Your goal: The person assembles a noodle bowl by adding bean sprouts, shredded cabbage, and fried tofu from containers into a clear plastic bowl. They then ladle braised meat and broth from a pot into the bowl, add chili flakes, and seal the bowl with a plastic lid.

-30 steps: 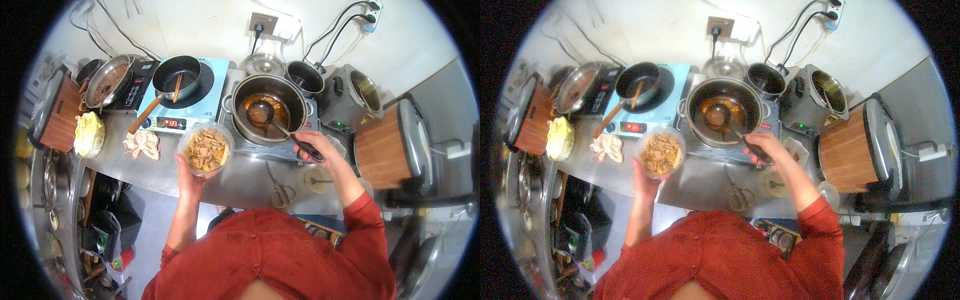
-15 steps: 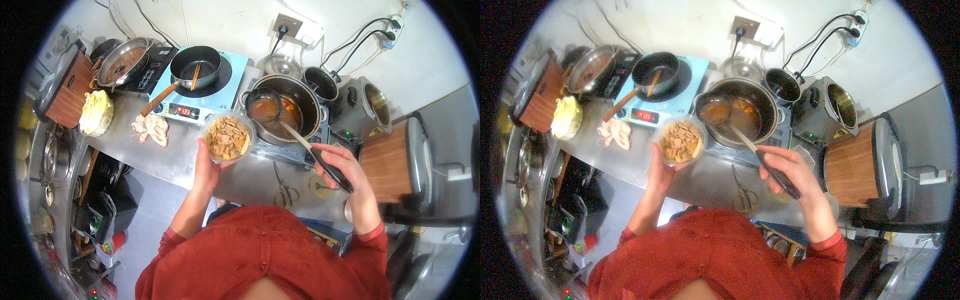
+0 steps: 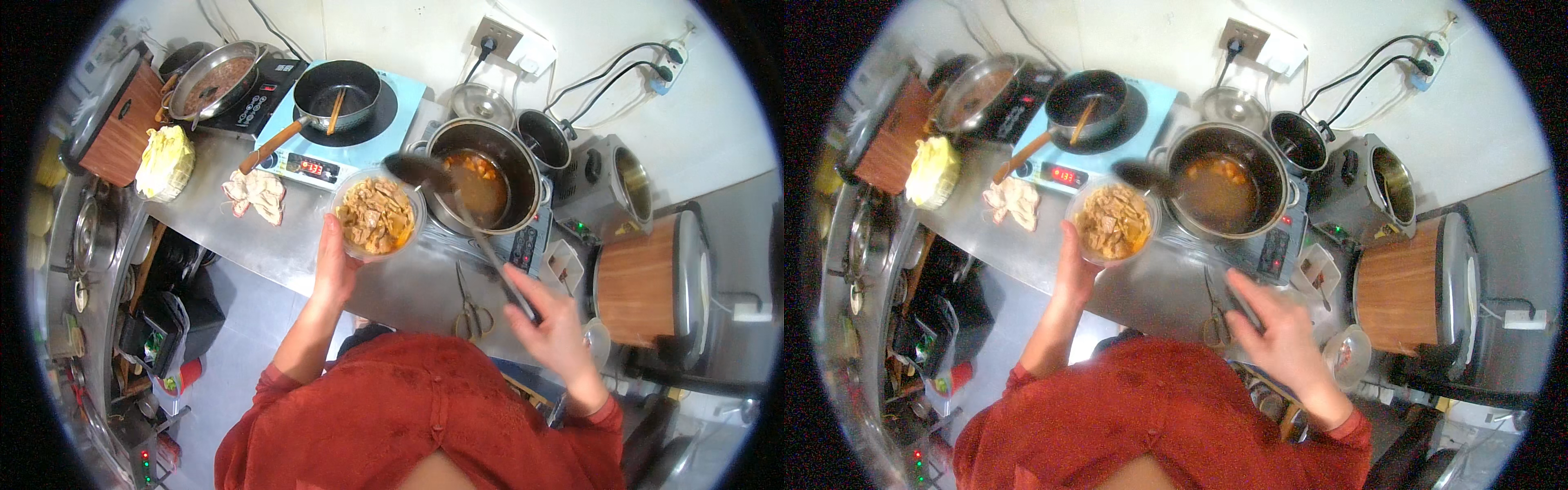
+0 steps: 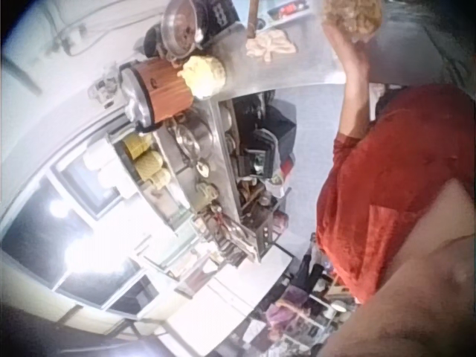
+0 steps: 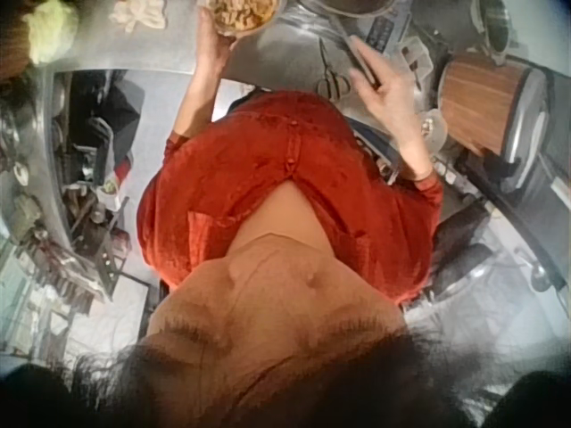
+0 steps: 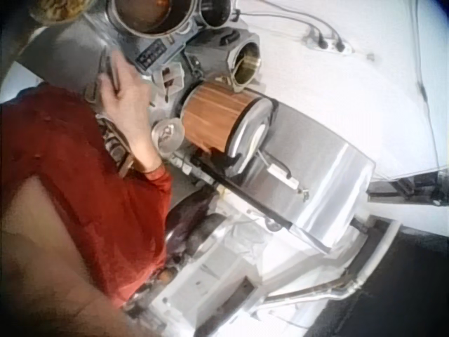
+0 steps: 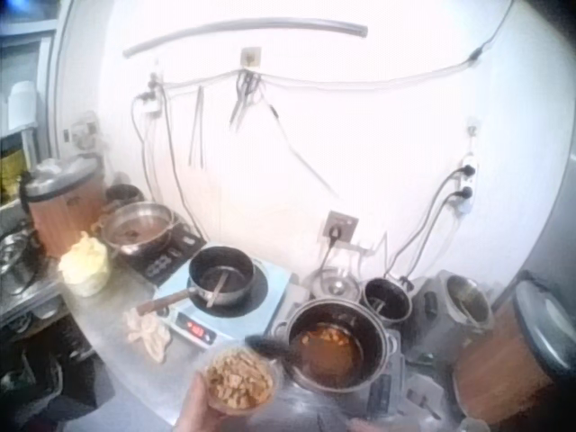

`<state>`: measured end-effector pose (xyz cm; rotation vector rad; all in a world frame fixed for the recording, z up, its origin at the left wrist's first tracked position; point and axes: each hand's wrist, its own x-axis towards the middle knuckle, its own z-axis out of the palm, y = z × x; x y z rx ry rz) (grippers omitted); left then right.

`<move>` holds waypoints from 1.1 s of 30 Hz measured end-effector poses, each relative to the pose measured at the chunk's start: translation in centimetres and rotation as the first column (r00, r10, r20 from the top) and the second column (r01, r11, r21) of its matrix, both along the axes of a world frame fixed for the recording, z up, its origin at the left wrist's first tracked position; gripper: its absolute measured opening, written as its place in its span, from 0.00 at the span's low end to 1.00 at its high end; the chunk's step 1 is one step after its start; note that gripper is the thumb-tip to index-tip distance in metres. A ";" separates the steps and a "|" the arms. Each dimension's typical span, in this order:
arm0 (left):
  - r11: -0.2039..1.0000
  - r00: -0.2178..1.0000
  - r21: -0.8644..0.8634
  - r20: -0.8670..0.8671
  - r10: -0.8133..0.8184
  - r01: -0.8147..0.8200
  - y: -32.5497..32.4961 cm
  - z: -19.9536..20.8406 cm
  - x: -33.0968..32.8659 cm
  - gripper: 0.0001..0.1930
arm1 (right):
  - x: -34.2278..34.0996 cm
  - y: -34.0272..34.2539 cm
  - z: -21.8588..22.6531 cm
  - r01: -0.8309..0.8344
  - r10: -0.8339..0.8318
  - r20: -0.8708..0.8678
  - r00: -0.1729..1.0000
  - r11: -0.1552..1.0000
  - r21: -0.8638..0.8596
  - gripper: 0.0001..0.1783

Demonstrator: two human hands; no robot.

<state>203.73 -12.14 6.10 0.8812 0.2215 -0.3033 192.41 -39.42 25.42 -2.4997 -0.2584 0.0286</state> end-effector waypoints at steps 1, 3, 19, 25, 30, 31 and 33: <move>0.999 1.000 -0.035 -0.008 -0.012 0.012 0.3 -0.8 0.0 0.36 | 0.2 -0.5 -0.2 0.039 -0.040 0.047 0.998 0.999 0.011 0.26; 0.991 0.994 0.092 -0.061 -0.091 0.097 0.9 -2.8 -0.4 0.34 | 0.8 -2.1 -0.5 0.282 -0.269 -0.178 0.947 0.958 0.051 0.25; 0.364 0.917 0.929 0.084 -0.391 0.071 -2.3 -3.9 5.8 0.31 | 6.5 -5.4 -6.4 0.375 -0.363 0.102 0.926 0.856 -0.356 0.24; 0.723 0.901 0.566 -0.087 -0.424 0.395 -7.5 2.1 16.4 0.35 | 5.8 -3.7 -6.8 0.403 -0.390 0.106 0.915 0.899 -0.174 0.24; 0.720 0.810 0.402 -0.109 -0.576 0.566 -8.9 1.9 17.9 0.18 | 3.0 -2.5 -6.2 0.490 -0.490 0.003 0.872 0.872 0.011 0.25; 0.727 0.815 0.394 -0.115 -0.568 0.562 -8.8 1.7 17.8 0.17 | 2.4 -2.4 -6.0 0.497 -0.498 0.011 0.867 0.867 0.035 0.25; 0.749 0.817 0.360 -0.069 -0.573 0.556 -8.4 1.4 17.4 0.13 | 1.5 -1.9 -6.2 0.529 -0.531 0.027 0.847 0.847 0.060 0.26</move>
